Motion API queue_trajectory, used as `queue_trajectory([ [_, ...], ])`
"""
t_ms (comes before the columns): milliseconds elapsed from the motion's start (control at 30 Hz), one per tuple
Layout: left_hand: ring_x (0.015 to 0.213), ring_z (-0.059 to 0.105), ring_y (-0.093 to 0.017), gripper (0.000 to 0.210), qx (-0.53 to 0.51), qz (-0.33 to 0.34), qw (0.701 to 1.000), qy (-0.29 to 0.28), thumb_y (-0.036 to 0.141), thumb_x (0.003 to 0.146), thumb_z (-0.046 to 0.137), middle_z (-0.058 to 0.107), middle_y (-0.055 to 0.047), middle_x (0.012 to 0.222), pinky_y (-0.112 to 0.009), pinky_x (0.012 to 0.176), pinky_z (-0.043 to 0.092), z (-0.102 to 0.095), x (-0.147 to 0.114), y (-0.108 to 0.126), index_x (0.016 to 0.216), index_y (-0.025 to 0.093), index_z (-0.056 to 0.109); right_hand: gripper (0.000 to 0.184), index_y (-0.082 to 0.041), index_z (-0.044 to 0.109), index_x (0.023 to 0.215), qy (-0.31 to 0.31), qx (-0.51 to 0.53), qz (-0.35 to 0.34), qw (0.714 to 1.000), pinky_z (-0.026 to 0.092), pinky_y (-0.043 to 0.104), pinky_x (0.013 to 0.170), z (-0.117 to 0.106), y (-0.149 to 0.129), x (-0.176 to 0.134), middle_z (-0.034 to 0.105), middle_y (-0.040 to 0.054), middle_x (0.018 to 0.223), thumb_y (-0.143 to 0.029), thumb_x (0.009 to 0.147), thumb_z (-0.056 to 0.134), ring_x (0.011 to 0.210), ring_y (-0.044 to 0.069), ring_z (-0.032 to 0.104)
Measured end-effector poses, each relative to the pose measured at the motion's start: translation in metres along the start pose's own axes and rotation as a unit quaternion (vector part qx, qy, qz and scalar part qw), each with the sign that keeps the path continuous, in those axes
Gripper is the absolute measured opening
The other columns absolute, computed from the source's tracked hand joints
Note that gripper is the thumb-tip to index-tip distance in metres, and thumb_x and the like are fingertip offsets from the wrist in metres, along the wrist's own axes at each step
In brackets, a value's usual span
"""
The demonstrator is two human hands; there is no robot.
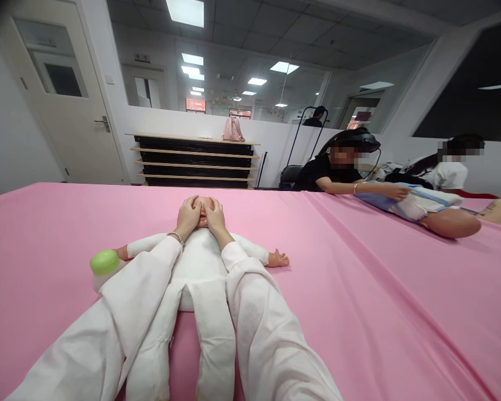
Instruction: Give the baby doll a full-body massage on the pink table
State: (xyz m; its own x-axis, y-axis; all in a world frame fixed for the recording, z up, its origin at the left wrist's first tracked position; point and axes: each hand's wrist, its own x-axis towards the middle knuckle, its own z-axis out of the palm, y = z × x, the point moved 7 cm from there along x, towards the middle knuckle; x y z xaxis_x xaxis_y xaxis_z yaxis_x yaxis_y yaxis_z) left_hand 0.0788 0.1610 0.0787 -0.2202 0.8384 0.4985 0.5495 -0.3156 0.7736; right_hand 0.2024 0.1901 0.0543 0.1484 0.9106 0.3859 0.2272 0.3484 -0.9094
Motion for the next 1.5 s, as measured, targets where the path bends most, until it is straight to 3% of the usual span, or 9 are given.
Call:
queue_trajectory([
  [267,0.121,0.048,-0.021,0.041,-0.023,-0.008,1.000,0.000,0.018,0.087,0.032,0.054,-0.009,0.128,-0.034,0.107,0.034,0.0017,0.0022,-0.0025,0.120,0.015,0.057,0.036,-0.019,0.055,0.117,0.015,-0.021,0.007,1.000,0.031,0.032,0.107,-0.0005,0.0026,0.0028,0.052,0.0075,0.128,-0.024,0.086,0.037,0.121,0.017,0.045],
  [633,0.117,0.050,-0.022,0.040,0.007,-0.005,1.000,0.000,0.026,0.083,0.047,0.054,-0.008,0.128,-0.036,0.104,0.037,-0.0017,-0.0027,0.0021,0.121,0.018,0.056,0.038,-0.020,0.057,0.113,0.014,-0.029,-0.010,0.999,0.036,0.035,0.103,-0.0047,-0.0059,-0.0032,0.054,0.0082,0.122,-0.032,0.078,0.053,0.115,0.020,0.049],
  [900,0.119,0.048,-0.020,0.041,-0.013,-0.023,1.000,-0.007,0.019,0.088,0.030,0.053,-0.008,0.130,-0.036,0.106,0.034,0.0002,-0.0019,0.0006,0.121,0.017,0.056,0.033,-0.022,0.058,0.109,0.028,-0.029,0.000,0.999,0.036,0.034,0.102,-0.0060,-0.0021,0.0002,0.057,0.0053,0.120,-0.021,0.083,0.037,0.114,0.017,0.049],
  [1233,0.118,0.049,-0.023,0.039,0.017,-0.008,1.000,-0.002,0.028,0.085,0.045,0.053,-0.008,0.129,-0.038,0.106,0.034,-0.0026,-0.0059,0.0052,0.121,0.020,0.055,0.035,-0.022,0.057,0.109,0.013,-0.022,-0.025,0.999,0.036,0.034,0.102,-0.0058,-0.0059,-0.0041,0.056,0.0057,0.119,-0.032,0.076,0.054,0.113,0.019,0.050],
  [1500,0.120,0.048,-0.020,0.040,0.007,0.005,1.000,0.002,0.018,0.088,0.031,0.055,-0.008,0.127,-0.037,0.107,0.033,-0.0019,-0.0038,0.0058,0.118,0.019,0.057,0.032,-0.023,0.058,0.105,0.028,-0.023,-0.002,0.999,0.035,0.031,0.103,-0.0051,-0.0011,0.0015,0.058,0.0020,0.118,-0.019,0.083,0.035,0.114,0.015,0.050],
])
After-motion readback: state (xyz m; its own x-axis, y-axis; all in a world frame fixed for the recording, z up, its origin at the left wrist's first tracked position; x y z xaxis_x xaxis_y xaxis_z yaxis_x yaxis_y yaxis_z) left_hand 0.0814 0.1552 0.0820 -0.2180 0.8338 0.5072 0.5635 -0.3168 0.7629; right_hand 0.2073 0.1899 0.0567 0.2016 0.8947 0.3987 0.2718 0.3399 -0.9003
